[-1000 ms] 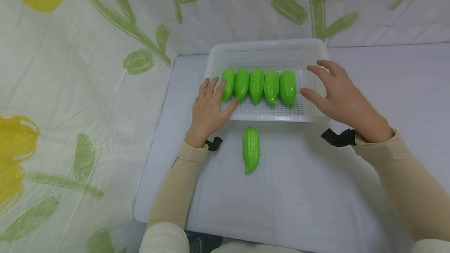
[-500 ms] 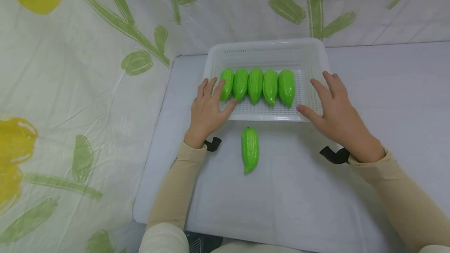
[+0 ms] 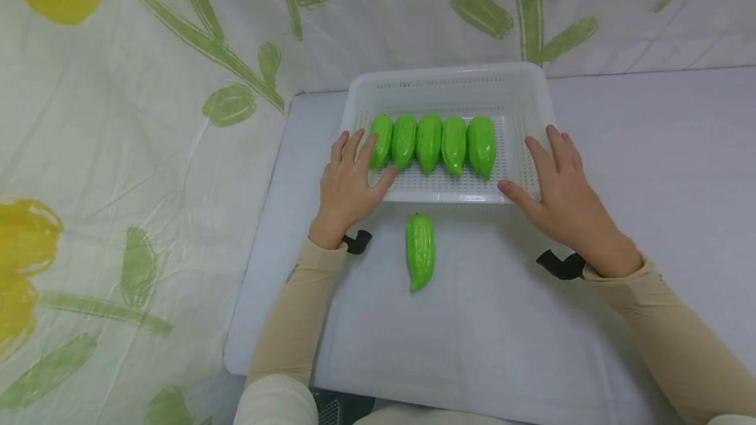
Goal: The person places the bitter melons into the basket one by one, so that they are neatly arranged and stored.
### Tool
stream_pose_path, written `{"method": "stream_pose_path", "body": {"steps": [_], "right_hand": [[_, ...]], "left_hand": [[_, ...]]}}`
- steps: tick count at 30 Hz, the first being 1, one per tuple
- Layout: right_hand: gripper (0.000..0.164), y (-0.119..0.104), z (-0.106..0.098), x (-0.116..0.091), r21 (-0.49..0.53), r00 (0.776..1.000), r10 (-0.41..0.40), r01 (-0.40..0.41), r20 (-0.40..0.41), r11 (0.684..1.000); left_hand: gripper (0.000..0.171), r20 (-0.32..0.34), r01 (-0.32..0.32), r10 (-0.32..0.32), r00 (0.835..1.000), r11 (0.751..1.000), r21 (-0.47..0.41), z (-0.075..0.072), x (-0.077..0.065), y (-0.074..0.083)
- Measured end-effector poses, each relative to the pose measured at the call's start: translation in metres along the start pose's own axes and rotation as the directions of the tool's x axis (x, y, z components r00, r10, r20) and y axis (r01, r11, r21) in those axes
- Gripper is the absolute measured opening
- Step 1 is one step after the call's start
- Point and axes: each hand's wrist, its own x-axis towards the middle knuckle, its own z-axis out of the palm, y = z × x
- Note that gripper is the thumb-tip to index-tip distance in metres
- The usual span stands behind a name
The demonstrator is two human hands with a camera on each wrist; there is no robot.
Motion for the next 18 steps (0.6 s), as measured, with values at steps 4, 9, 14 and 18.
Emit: {"method": "stream_pose_path", "body": {"steps": [4, 9, 14, 18], "right_hand": [[0.092, 0.0011, 0.0012, -0.0006, -0.008, 0.999, 0.021, -0.021, 0.027, 1.000], [0.092, 0.0028, 0.0026, -0.0007, -0.012, 0.998, 0.040, -0.039, 0.044, 0.999], [0.092, 0.0043, 0.0043, -0.0014, -0.024, 0.999, 0.035, -0.035, 0.025, 0.999], [0.092, 0.0042, 0.0062, -0.0017, -0.029, 0.999, 0.029, -0.028, 0.013, 0.999]], "left_hand": [[0.073, -0.002, 0.002, -0.002, 1.000, 1.000, -0.004, -0.0007, -0.0003, 0.0008], [0.073, 0.001, 0.008, -0.008, 1.000, 1.000, -0.013, -0.0007, -0.0003, 0.0014], [0.073, -0.002, 0.009, -0.009, 1.000, 1.000, -0.028, -0.0009, 0.0004, 0.0020], [0.074, -0.007, 0.023, -0.024, 1.000, 0.999, -0.048, -0.0019, 0.0001, 0.0029]]}}
